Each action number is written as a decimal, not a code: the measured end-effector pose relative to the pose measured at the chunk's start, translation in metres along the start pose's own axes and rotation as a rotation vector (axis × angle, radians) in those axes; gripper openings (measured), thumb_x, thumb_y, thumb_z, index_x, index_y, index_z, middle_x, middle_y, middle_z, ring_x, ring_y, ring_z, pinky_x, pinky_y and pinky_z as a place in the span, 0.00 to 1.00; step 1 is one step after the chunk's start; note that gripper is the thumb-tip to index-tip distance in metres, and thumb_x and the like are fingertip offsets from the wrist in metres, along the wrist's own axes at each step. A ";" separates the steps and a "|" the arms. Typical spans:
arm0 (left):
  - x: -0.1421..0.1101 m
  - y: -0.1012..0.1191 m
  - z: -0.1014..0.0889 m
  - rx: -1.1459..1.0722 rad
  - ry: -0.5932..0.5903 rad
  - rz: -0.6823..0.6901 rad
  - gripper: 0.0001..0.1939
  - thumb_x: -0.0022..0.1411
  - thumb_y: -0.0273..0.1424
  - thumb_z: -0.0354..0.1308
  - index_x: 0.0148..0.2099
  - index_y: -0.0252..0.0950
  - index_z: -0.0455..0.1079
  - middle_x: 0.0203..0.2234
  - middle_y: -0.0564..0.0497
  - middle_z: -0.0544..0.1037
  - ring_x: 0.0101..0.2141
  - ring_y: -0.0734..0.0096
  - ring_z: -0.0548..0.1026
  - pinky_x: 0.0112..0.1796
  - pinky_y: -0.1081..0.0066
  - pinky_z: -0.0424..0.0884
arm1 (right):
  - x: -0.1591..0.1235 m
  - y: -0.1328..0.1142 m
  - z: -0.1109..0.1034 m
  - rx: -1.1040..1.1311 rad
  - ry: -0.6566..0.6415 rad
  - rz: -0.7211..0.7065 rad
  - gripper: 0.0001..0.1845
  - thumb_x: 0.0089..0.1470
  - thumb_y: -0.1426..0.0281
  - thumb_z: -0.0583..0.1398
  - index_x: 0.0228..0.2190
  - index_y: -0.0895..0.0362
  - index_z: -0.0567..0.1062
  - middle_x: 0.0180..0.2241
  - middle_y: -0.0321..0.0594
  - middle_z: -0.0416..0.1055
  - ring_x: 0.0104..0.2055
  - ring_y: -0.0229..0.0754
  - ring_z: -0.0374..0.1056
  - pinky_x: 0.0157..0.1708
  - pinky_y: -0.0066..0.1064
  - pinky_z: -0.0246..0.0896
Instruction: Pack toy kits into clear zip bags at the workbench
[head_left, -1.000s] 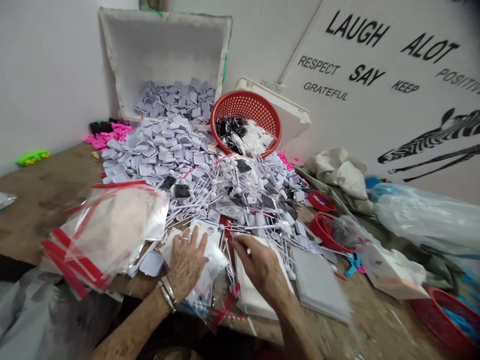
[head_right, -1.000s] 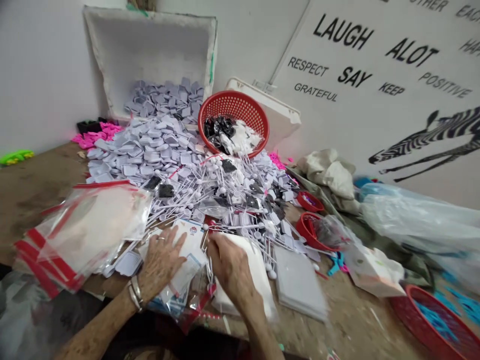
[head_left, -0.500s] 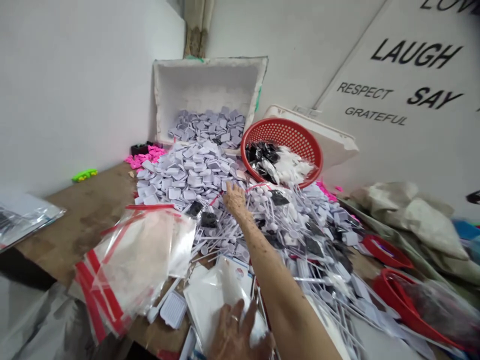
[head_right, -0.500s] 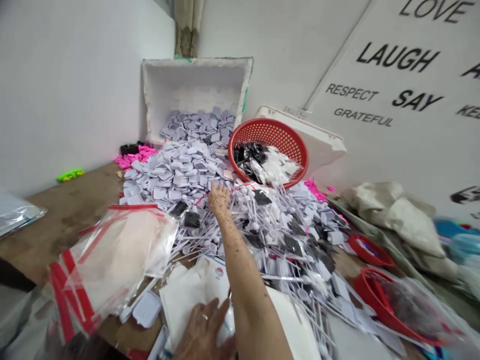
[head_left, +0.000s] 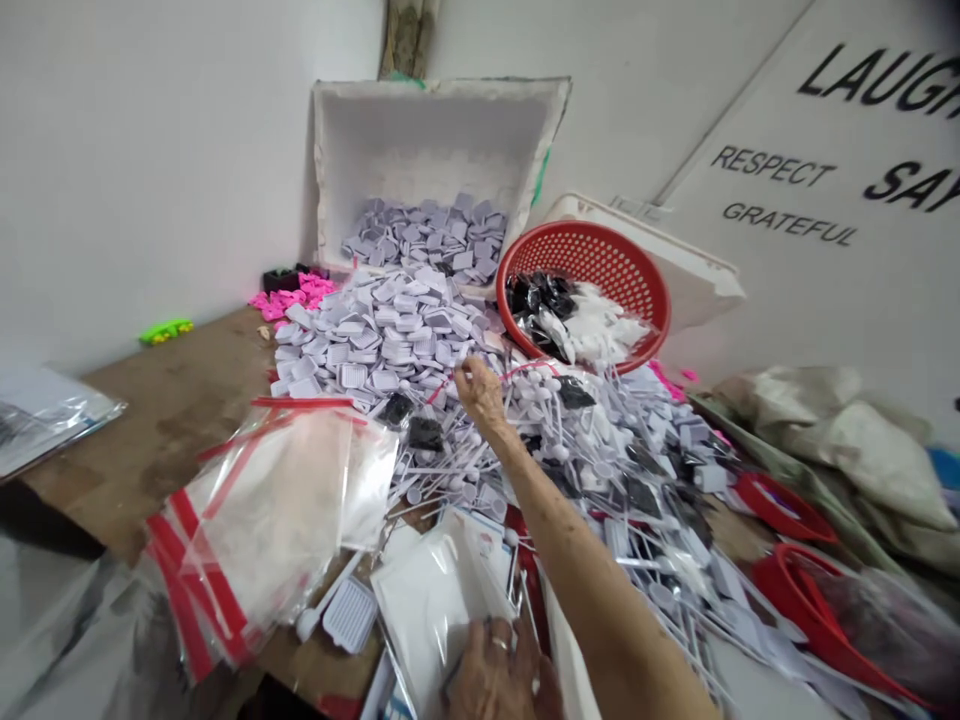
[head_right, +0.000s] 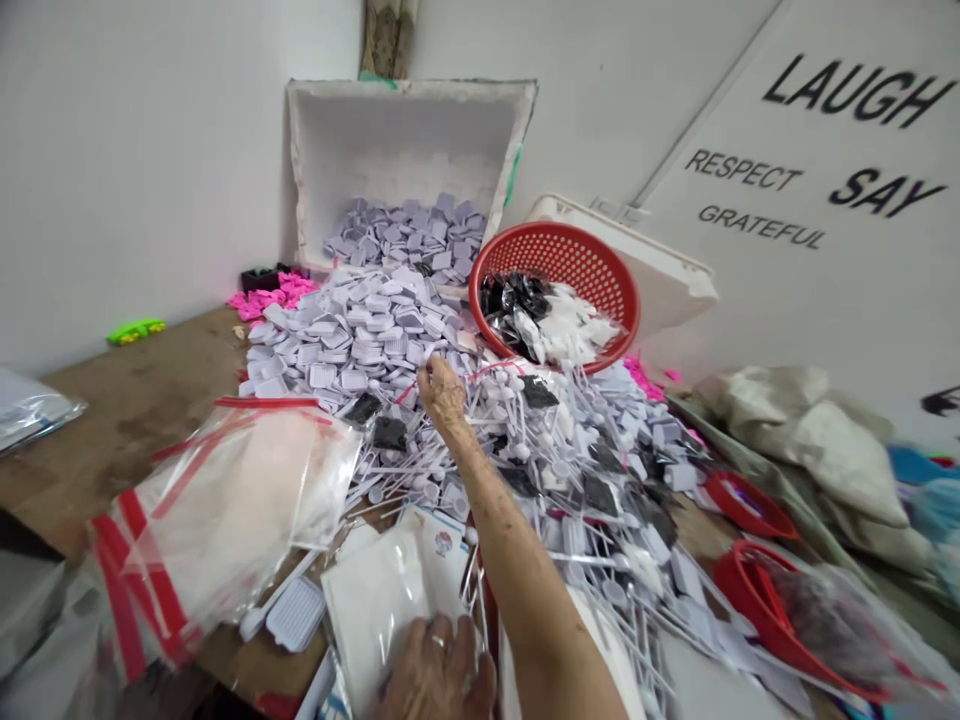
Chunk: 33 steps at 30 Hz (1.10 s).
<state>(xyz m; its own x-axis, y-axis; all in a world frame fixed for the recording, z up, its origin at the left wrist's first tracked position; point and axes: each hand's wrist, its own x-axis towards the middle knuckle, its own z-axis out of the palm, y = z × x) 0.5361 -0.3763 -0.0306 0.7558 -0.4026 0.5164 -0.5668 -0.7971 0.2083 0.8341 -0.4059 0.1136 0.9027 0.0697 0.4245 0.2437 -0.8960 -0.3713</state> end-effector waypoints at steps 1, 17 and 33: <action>0.002 0.000 -0.007 -0.004 -0.006 0.014 0.10 0.62 0.32 0.57 0.45 0.40 0.76 0.37 0.42 0.79 0.36 0.57 0.75 0.37 0.56 0.72 | -0.012 -0.004 -0.007 0.063 -0.019 0.005 0.13 0.59 0.69 0.49 0.37 0.59 0.72 0.37 0.47 0.73 0.40 0.46 0.68 0.44 0.36 0.61; -0.001 -0.031 -0.105 0.056 -0.417 0.053 0.22 0.66 0.30 0.53 0.61 0.33 0.63 0.49 0.39 0.71 0.46 0.51 0.69 0.45 0.53 0.67 | -0.356 0.053 -0.172 0.717 -0.197 0.785 0.19 0.49 0.54 0.64 0.24 0.58 0.73 0.22 0.43 0.75 0.23 0.41 0.70 0.27 0.33 0.66; -0.034 -0.020 -0.119 0.197 -0.374 -0.012 0.15 0.64 0.32 0.56 0.51 0.33 0.67 0.43 0.42 0.73 0.44 0.52 0.68 0.46 0.54 0.65 | -0.392 0.071 -0.138 0.009 -0.081 0.349 0.22 0.58 0.63 0.55 0.53 0.55 0.71 0.54 0.51 0.68 0.34 0.44 0.72 0.38 0.41 0.71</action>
<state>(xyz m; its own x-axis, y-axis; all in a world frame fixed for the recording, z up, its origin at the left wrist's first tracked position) 0.4828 -0.2928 0.0469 0.8496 -0.4994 0.1700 -0.5111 -0.8589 0.0314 0.4490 -0.5577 0.0347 0.9573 -0.2047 0.2043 -0.0813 -0.8683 -0.4894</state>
